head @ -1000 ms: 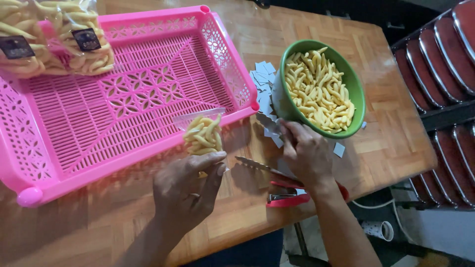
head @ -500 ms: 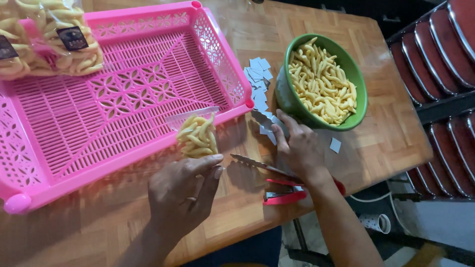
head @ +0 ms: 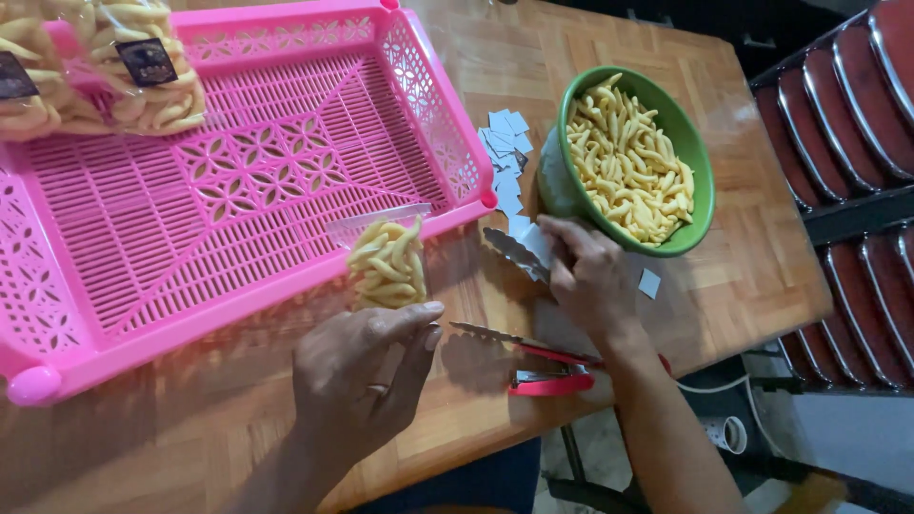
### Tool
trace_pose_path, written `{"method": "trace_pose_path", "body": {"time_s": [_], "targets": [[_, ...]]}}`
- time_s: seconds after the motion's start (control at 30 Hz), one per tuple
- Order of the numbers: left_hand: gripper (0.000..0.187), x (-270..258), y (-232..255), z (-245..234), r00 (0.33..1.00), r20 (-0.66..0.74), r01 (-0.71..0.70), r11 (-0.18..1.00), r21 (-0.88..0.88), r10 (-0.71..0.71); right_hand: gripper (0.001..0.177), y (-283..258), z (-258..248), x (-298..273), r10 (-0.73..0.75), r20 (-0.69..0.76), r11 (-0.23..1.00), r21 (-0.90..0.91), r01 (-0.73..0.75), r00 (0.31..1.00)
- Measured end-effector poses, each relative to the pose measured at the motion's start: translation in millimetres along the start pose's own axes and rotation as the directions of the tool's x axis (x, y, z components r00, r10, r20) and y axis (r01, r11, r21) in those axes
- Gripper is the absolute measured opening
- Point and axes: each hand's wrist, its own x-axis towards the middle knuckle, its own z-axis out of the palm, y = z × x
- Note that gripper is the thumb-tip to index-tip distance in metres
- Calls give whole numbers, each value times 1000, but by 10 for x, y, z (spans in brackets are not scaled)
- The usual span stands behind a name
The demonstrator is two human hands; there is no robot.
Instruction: Folding the tops of plastic snack bags and stapling paper labels to seal them.
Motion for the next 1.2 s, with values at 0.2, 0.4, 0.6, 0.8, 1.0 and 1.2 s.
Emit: {"method": "trace_pose_path", "body": {"time_s": [0.2,0.4,0.6,0.8,1.0,1.2], "targets": [[13,-5,-19,3,1000,-9,-6,1000,31,6,34,-85,269,427,50,153,996,70,-62,987],[14,-4,-41,5,999,-34,-12,1000,21,12,44,-66,471,711,348,287,938,-98,-334,893],[13,-55,-43,-8,992,-79,94,995,-20,-96,21,-72,486,769,380,329,920,-235,-315,864],[13,-100,-76,-18,981,-104,161,986,-37,-164,22,15,503,669,246,242,950,-249,-185,939],[24,-33,20,-16,896,-184,319,875,-364,-403,7,-33,443,477,10,-32,987,-162,-15,999],[22,-79,-197,7,858,-268,223,787,-575,-439,4,-476,100,131,86,-322,962,274,6,943]]}}
